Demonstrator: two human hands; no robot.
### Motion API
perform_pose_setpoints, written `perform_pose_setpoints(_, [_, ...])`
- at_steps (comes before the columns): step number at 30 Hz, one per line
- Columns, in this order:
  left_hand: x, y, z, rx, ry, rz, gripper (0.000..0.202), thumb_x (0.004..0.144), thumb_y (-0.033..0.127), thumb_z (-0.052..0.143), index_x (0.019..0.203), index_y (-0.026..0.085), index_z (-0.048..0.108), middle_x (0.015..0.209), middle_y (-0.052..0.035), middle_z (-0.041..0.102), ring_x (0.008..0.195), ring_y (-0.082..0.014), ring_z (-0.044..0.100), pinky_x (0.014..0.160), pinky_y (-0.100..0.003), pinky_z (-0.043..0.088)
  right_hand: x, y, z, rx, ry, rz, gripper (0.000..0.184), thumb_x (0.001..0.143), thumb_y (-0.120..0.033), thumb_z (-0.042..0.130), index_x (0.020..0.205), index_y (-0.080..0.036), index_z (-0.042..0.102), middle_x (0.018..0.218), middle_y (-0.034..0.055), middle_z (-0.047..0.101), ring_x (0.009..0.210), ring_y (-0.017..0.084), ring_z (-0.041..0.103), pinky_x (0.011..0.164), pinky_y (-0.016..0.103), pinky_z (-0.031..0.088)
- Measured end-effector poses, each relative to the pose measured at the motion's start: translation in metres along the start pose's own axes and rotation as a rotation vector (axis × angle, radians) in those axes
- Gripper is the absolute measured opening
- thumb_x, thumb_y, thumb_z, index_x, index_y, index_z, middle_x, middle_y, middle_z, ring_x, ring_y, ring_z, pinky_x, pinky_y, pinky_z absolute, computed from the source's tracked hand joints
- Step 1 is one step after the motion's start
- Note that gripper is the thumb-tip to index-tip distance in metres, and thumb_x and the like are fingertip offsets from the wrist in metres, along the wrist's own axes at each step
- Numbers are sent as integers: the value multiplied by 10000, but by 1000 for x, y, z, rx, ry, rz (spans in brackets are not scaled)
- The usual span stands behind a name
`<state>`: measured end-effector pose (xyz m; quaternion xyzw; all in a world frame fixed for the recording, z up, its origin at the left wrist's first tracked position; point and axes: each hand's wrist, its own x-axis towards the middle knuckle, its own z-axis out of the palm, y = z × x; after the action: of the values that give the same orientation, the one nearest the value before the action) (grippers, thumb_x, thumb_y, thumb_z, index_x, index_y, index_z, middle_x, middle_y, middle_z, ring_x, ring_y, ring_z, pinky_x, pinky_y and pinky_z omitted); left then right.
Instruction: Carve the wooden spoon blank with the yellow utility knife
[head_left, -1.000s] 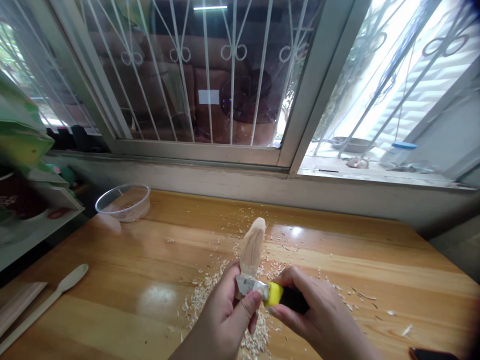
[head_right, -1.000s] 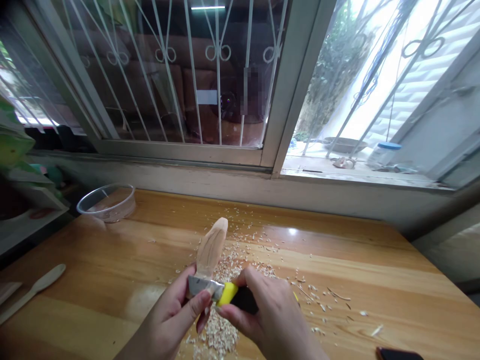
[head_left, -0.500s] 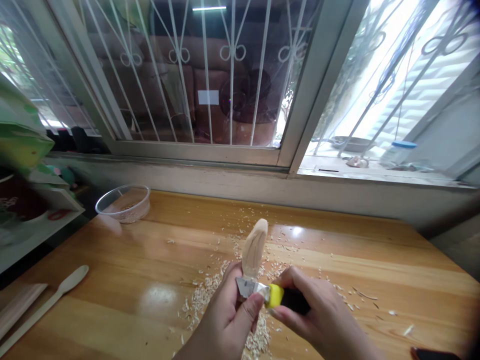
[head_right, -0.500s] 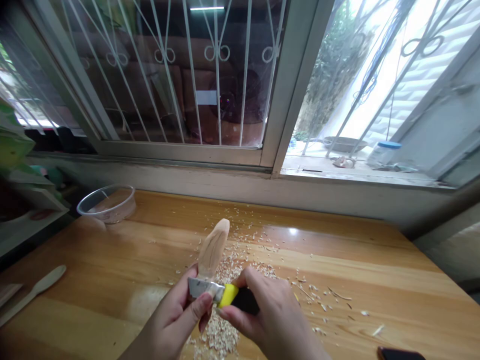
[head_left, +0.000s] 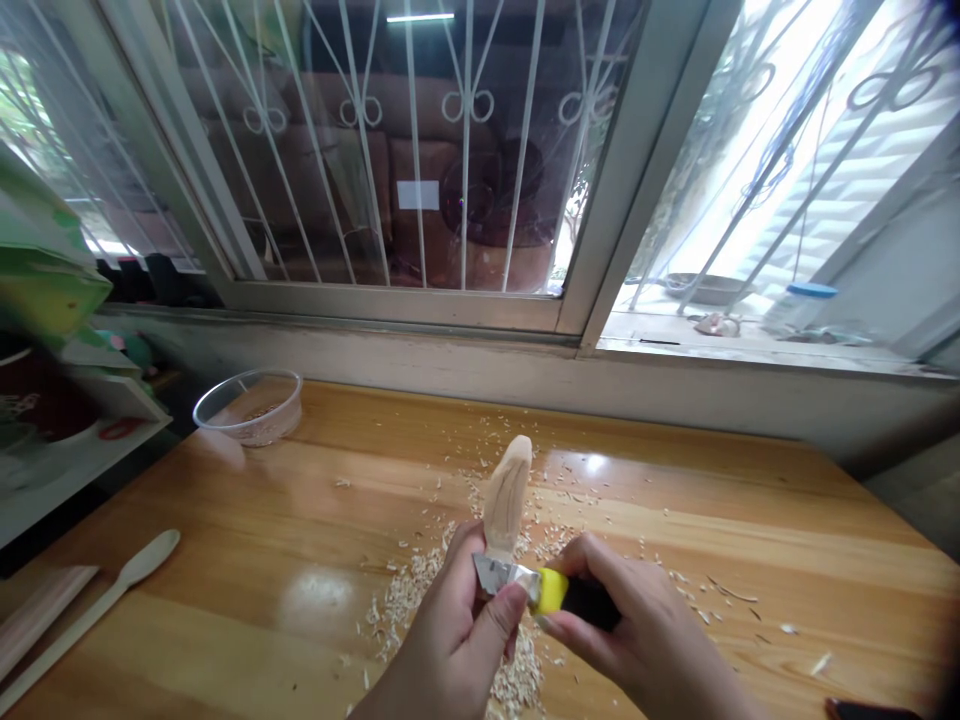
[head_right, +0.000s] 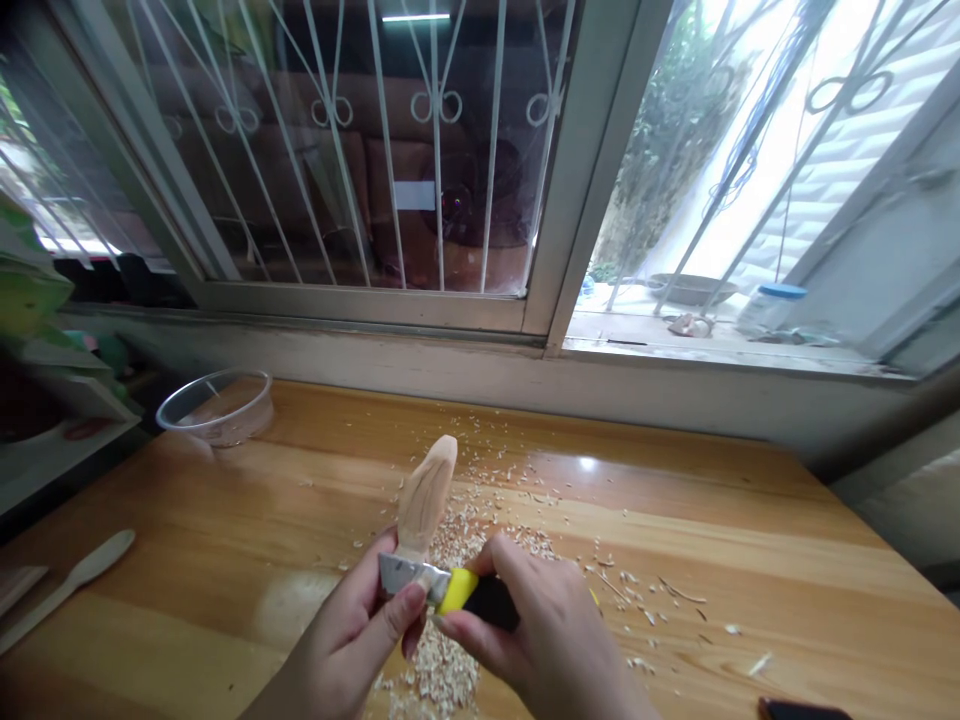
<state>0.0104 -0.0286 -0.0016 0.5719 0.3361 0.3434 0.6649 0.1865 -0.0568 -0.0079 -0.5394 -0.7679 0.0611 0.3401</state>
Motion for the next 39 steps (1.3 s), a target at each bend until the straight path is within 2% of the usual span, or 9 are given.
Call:
perform_pose_setpoints(3, [1,-2,1,64,45,11,426,821,597,470,906,180,485,625,50,407,575,-113,379,570,-250,323,-2,1,2,-40,17,-4,410,874,-598,422,759,-212,502,562,-11,582,436,107,524,399,209,400])
perform_pose_setpoints(8, [3,-5,2,52,66,-13,466,806,633,452,908,179,482,614,58,386,546,-104,357,539,-244,299,-4,4,3,-69,36,-16,367,879,-567,451,810,-210,504,594,-12,591,465,109,543,423,211,413])
perform_pose_setpoints(17, [-3,1,0,22,-11,12,477,821,582,489,1061,170,501,697,25,421,626,-126,425,614,-264,355,-2,1,1,58,-17,-13,430,880,-610,388,749,-214,489,557,-18,567,438,98,512,396,203,392])
perform_pose_setpoints(22, [-1,2,0,99,53,54,461,832,586,460,1038,178,522,706,24,413,607,-126,398,619,-271,349,-3,2,3,-22,35,-25,391,886,-580,415,782,-212,493,567,-20,574,439,102,526,404,207,401])
perform_pose_setpoints(26, [0,-2,2,94,88,23,476,832,604,437,1018,173,520,678,30,415,576,-120,381,583,-269,323,-4,3,3,-67,65,-42,361,879,-562,453,818,-209,500,586,-16,590,452,106,544,414,207,410])
perform_pose_setpoints(34, [-2,4,3,21,14,-9,582,794,631,478,1152,173,488,729,20,413,639,-128,422,628,-263,359,-3,2,2,46,-22,-12,415,890,-594,386,756,-212,480,546,-26,546,431,96,501,398,201,384])
perform_pose_setpoints(39, [0,0,1,106,42,-7,542,820,632,423,1076,161,502,671,26,422,619,-135,416,613,-268,354,-5,4,4,-5,-29,13,379,879,-579,435,791,-214,487,569,-29,562,448,100,510,419,206,392])
